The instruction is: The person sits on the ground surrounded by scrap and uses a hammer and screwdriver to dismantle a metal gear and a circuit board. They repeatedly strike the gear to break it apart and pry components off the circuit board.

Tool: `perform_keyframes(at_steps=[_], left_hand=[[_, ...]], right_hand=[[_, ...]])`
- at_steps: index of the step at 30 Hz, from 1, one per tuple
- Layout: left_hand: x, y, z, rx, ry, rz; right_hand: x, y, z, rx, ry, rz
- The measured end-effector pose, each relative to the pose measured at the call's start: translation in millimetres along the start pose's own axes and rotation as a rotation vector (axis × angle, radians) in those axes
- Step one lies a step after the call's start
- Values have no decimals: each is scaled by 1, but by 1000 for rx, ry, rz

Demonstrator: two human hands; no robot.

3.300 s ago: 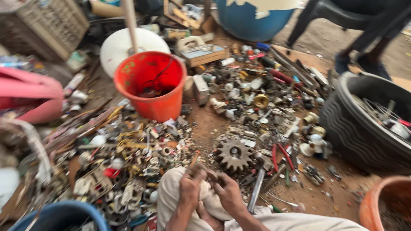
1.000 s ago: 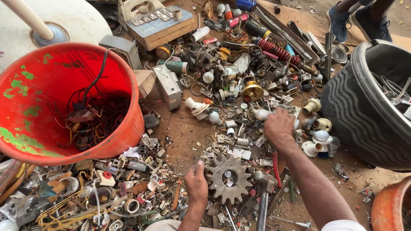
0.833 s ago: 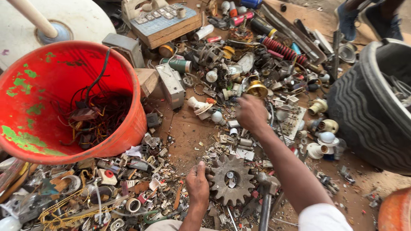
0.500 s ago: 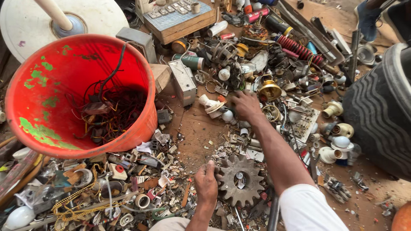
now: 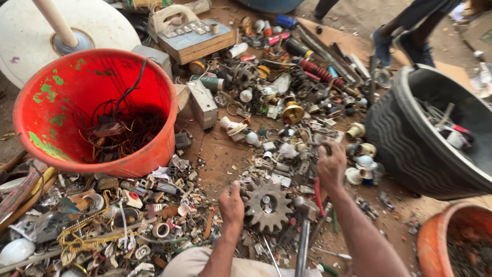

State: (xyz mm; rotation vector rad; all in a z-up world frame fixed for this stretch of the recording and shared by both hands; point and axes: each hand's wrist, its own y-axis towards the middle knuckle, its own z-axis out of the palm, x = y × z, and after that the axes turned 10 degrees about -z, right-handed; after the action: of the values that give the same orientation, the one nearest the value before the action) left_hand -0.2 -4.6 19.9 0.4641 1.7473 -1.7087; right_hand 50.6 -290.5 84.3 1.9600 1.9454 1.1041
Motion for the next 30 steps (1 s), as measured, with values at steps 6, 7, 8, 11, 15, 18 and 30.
perform_keyframes(at_steps=[6,7,8,11,15,18,30], left_hand=[[-3,-20,-2,325,97,677],[-3,-27,-1,454,161,662],[-3,-33,0,583,225,646],[0,-41,-2,780,487,651],[11,-36,-7,835,700,307],[21,-24,-6,798,690,325],[18,-15,-18,269,536,269]], right_hand=[[75,-91,-54,57,416,342],[88,-104,-54,5,261,87],[102,-119,-53,117,399,351],[125,-141,-59,335,541,530],[134,-143,-76,510,747,867],[122,-138,-81,636,699,900],[146,-270,-146,793,83,504]])
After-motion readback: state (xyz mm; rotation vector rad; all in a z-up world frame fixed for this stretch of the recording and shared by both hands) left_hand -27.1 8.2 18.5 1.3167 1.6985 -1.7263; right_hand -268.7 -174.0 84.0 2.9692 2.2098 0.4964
